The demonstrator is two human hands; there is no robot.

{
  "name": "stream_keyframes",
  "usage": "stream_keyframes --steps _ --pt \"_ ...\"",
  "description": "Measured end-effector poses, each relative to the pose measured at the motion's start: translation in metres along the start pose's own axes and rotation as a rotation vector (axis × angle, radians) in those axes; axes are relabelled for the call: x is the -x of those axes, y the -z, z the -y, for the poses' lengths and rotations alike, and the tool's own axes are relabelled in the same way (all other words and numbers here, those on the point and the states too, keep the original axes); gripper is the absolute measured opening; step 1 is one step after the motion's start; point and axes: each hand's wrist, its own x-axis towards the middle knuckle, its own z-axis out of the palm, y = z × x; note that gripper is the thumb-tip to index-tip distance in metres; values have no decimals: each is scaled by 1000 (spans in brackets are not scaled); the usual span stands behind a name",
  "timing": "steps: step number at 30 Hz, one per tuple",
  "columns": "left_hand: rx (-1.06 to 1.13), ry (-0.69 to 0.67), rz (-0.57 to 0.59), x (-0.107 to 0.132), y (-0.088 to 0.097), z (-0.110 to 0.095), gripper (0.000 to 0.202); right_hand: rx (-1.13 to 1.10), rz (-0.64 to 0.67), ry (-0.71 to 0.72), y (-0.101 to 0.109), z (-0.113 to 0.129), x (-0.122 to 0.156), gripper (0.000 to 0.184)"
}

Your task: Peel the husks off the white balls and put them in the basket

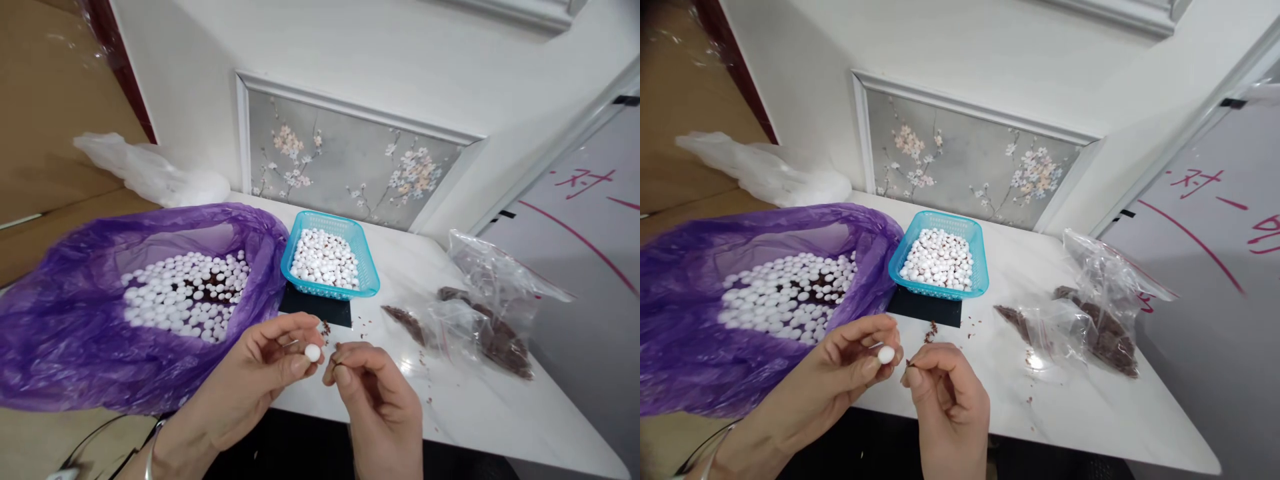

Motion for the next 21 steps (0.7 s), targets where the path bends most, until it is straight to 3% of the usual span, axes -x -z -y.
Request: stream_keyframes --steps 5,21 --pt "-10 45 -57 0 -2 1 9 24 32 33 -2 1 1 9" --pt "76 93 -82 -4 -4 14 9 285 125 194 -2 -6 -1 17"
